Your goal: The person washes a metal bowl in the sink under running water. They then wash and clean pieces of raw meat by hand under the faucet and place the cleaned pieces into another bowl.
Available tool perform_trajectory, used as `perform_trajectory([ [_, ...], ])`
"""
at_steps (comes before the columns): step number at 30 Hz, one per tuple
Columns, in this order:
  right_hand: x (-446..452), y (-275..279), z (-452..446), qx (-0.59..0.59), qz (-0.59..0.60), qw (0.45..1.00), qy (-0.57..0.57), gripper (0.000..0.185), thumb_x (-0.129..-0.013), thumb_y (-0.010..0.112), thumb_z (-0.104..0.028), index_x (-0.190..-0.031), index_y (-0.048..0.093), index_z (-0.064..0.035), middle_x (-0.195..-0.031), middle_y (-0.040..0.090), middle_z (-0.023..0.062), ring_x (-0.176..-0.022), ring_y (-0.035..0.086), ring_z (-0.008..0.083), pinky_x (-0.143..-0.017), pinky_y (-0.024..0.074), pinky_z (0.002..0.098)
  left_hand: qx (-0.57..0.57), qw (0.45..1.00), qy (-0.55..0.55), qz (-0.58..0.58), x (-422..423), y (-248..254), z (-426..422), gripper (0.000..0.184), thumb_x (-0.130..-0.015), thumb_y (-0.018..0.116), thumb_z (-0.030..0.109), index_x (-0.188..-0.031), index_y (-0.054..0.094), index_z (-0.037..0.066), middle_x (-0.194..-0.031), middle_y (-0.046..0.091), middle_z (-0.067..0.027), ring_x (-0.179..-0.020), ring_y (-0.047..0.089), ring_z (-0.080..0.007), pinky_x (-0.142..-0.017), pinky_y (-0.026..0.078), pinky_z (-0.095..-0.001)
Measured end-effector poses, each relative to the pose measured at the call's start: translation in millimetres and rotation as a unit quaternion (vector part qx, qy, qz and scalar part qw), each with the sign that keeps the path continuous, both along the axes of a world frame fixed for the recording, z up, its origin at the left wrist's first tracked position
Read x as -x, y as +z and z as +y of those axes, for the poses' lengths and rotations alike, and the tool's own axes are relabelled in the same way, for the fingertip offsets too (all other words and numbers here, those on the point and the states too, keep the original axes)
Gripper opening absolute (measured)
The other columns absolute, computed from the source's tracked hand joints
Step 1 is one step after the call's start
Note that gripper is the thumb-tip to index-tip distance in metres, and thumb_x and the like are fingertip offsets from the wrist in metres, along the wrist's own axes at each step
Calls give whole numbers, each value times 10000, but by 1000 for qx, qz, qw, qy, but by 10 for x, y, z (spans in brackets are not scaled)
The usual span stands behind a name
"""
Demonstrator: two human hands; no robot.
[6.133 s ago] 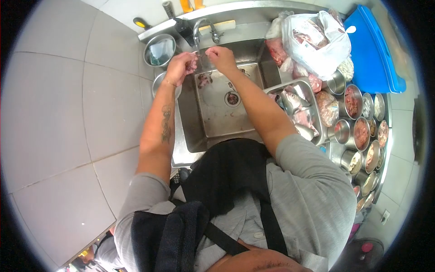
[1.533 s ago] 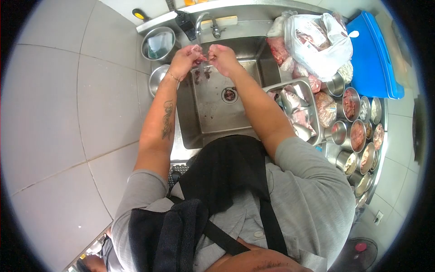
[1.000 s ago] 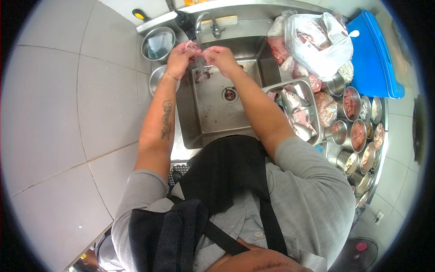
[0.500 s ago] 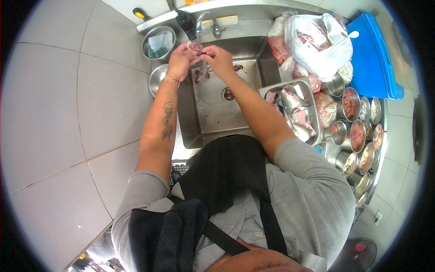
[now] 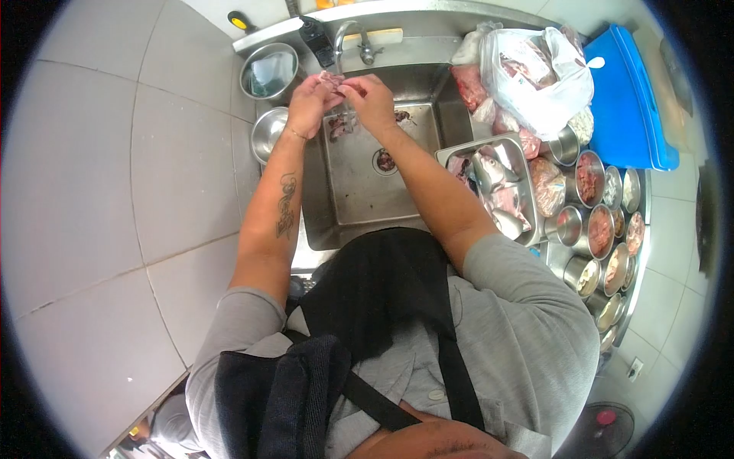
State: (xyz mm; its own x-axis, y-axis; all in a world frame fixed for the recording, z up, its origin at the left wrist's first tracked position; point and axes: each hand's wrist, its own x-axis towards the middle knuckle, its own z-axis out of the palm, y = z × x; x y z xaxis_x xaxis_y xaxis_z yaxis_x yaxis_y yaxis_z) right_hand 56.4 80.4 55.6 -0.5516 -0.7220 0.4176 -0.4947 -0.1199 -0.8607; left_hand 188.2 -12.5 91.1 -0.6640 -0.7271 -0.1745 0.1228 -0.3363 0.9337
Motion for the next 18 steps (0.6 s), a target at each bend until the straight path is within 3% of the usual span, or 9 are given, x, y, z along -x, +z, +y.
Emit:
perform_trajectory([
  [3, -12, 63, -5, -23, -47, 999, 8, 175, -837, 762, -209, -954, 753, -80, -864, 725, 122, -743, 686, 255, -701, 528, 361, 15, 999, -24, -35, 22, 25, 30, 248, -1027, 505, 123, -1244, 547, 11, -1214, 648, -104, -1078, 653, -199, -940, 561, -353],
  [5, -4, 112, 1, -120, -154, 980, 50, 201, -854, 754, -205, -990, 752, -58, -855, 734, 88, -718, 665, 208, -698, 517, 348, 35, 997, -43, -54, 45, 60, 46, 268, -1035, 494, 142, -1271, 544, 26, -1223, 647, -90, -1077, 650, -186, -937, 557, -352],
  [6, 31, -9, -41, -120, -154, 980, 49, 201, -854, 754, -205, -990, 752, -58, -855, 734, 88, -718, 665, 208, -698, 517, 348, 39, 996, -52, -66, 48, 130, 75, 288, -1037, 489, 142, -1298, 533, 28, -1222, 646, -85, -1064, 650, -176, -929, 559, -348],
  [8, 115, -178, -127, -102, -279, 942, 156, 220, -901, 723, -214, -1016, 748, -28, -852, 734, 39, -715, 635, 138, -691, 506, 323, 42, 994, -60, -78, 36, 151, 78, 309, -1040, 483, 142, -1326, 522, 29, -1220, 645, -80, -1051, 650, -166, -921, 561, -345],
  [11, 205, -156, -118, -116, -370, 906, 168, 207, -945, 685, -232, -994, 752, -42, -861, 720, 3, -726, 614, 93, -685, 494, 290, 23, 995, -52, -79, -8, 43, 1, 321, -1053, 480, 172, -1339, 522, 33, -1231, 641, -99, -1079, 648, -177, -924, 547, -351],
  [14, 227, -88, -100, -97, -406, 887, 196, 191, -985, 627, -206, -1040, 729, -55, -944, 698, 8, -793, 622, 94, -705, 479, 250, -18, 995, -38, -86, -6, -54, -13, 397, -1013, 522, 88, -1406, 487, 58, -1226, 636, -107, -1063, 654, -184, -911, 555, -352],
  [16, 258, -84, -105, -107, -435, 871, 204, 175, -986, 625, -202, -1041, 720, -66, -953, 695, 9, -778, 617, 93, -702, 488, 252, 182, 972, 7, -148, -13, -101, 39, 543, -933, 588, -13, -1453, 454, 66, -1282, 635, -115, -1021, 676, -181, -900, 573, -350],
  [17, 270, -71, -108, -116, -464, 852, 213, 159, -986, 624, -197, -1042, 712, -76, -961, 692, 10, -763, 613, 91, -698, 496, 255, 181, 972, 8, -148, -19, -92, 47, 543, -933, 588, -13, -1453, 454, 66, -1282, 635, -115, -1021, 676, -181, -900, 573, -350],
  [18, 287, -59, -111, -118, -464, 852, 214, 159, -986, 624, -197, -1042, 712, -76, -961, 692, 10, -763, 613, 91, -698, 496, 255, 367, 917, 1, -159, -30, -83, 54, 541, -903, 607, -41, -1422, 504, 74, -1235, 656, -111, -972, 682, -174, -874, 574, -336],
])
